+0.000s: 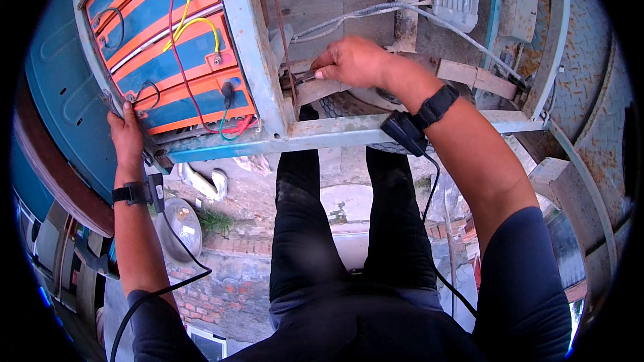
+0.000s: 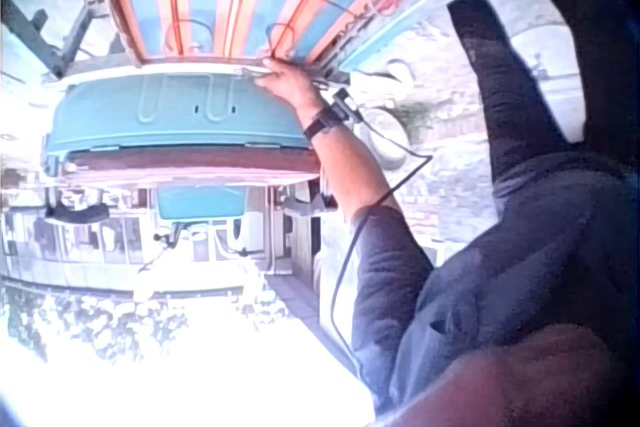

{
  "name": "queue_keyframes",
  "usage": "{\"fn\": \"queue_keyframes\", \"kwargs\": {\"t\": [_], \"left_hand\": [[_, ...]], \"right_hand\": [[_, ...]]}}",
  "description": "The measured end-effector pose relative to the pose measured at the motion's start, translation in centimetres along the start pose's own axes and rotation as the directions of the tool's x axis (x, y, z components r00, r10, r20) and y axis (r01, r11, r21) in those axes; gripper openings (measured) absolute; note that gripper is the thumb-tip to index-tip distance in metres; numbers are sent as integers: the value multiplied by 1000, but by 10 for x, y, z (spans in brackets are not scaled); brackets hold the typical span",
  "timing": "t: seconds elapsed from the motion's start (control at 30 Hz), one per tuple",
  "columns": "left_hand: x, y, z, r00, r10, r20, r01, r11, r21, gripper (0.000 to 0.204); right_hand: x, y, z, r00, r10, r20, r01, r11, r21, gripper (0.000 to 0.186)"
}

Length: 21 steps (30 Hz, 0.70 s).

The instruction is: The person works on the underside of a teal three-wheeled vehicle, using a wrench to tighten bolts on the frame and battery compartment. They wipe the area with a cloth and continue adjusting components with the wrench before walking away.

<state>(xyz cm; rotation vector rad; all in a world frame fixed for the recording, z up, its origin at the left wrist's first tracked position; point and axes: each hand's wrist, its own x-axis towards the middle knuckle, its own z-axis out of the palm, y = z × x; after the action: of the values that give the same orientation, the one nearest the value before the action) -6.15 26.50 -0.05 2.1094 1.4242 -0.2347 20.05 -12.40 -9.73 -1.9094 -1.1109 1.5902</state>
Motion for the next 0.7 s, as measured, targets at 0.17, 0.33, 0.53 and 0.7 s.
{"fn": "queue_keyframes", "kwargs": {"t": [0.17,0.33,0.53,0.7], "left_hand": [[1,-5,1,1000,21,-16,-21,1000,-7,40],[-2,1,2,1000,3,-19,-3,1000,9,42],[-3,3,2,999,-17,-34,18,999,46,41],[0,-3,2,1000,13,-24,-13,1000,-13,38]], "right_hand": [[-20,-21,-2,996,86,-19,-86,996,8,33],[-33,-58,-9,995,82,53,-69,974,-217,30],[-53,-54,-20,992,103,74,-85,972,-219,31],[-52,-10,-19,996,56,-72,-63,992,-106,32]]}}
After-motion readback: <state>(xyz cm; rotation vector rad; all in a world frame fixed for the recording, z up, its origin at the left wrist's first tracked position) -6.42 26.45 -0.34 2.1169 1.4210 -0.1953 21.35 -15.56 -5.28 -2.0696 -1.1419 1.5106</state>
